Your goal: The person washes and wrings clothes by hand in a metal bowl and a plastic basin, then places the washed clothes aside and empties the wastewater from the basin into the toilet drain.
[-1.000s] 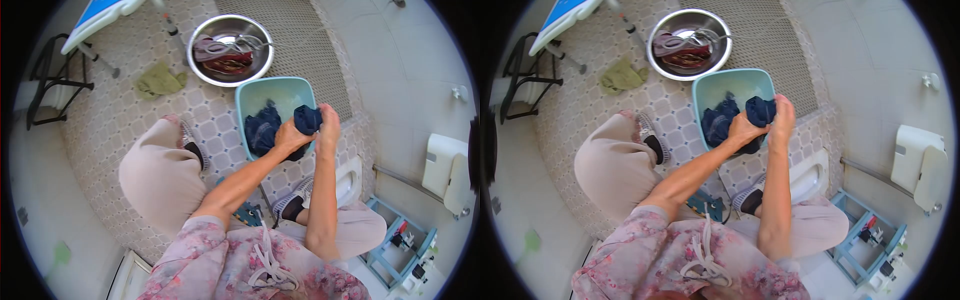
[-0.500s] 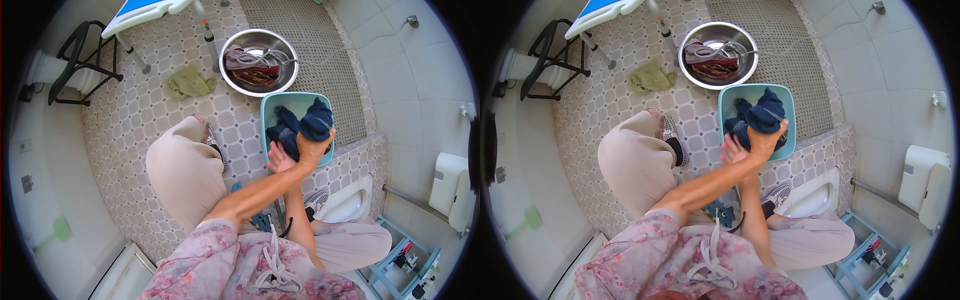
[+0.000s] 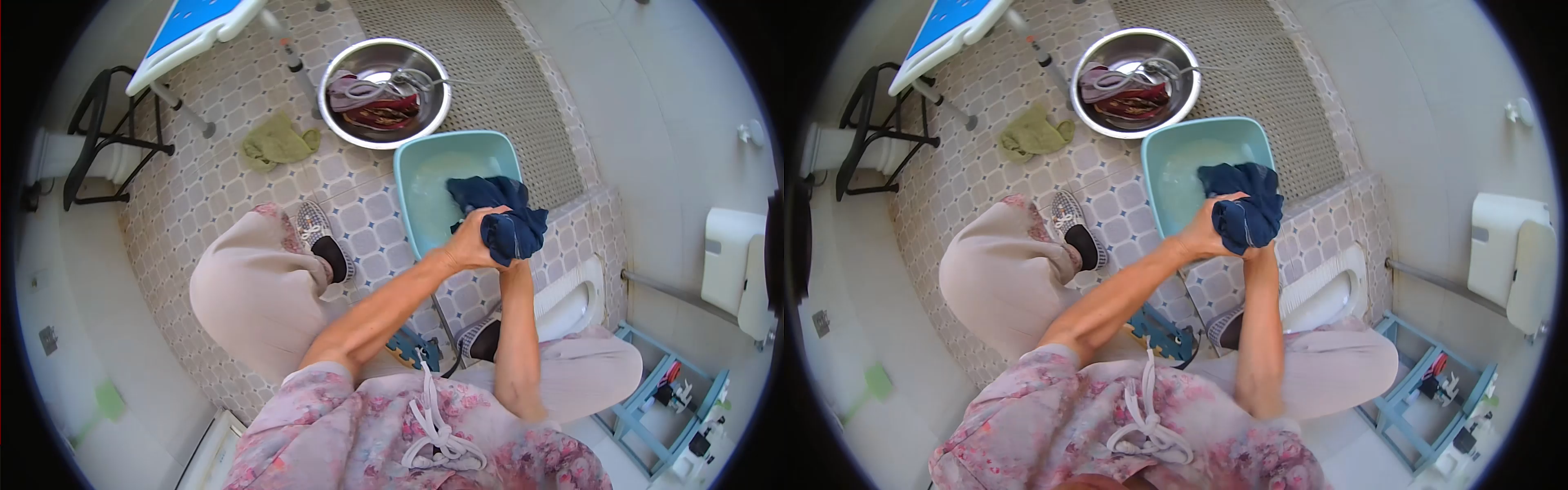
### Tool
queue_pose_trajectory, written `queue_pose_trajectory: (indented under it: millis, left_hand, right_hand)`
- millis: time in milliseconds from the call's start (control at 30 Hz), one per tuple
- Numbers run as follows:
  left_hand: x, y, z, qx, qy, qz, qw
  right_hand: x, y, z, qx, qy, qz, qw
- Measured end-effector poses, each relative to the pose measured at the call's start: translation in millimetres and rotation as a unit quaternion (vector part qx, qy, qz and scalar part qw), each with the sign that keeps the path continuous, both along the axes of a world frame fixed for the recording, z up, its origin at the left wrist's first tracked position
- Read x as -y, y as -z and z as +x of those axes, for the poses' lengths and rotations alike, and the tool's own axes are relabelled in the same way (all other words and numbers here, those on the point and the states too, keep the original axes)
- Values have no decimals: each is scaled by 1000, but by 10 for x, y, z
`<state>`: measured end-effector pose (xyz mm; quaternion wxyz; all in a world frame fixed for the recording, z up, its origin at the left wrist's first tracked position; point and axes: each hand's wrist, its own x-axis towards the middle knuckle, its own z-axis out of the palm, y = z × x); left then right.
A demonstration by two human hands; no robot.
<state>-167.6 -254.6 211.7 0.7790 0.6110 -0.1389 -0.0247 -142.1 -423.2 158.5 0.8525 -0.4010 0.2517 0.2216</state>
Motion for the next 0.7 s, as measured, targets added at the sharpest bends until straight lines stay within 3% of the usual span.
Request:
queue_pose_trajectory:
  millis: [100, 333, 433, 533, 633, 667, 700]
  left_hand:
    - [-44, -37, 46, 144, 33, 115, 982]
    - [69, -138, -150, -35, 106, 173, 979]
    - [125, 193, -178, 11, 107, 174, 979]
    - [44, 316, -55, 135, 77, 253, 955]
    - [12, 454, -137, -55, -15, 143, 988]
    - [17, 563, -130, -10, -72, 184, 980]
    - [-42, 647, -81, -154, -58, -23, 986]
  right_hand:
    - [146, 36, -170, -18, -23, -39, 999]
    - [338, 17, -283, -23, -49, -92, 994]
    - [373, 10, -301, -25, -70, -115, 991]
    - [329, 18, -359, -41, -105, -143, 983]
    - [248, 16, -335, -82, -135, -175, 972]
    - [213, -6, -296, -120, -125, -172, 970]
    - [144, -52, -269, -158, -115, -168, 966]
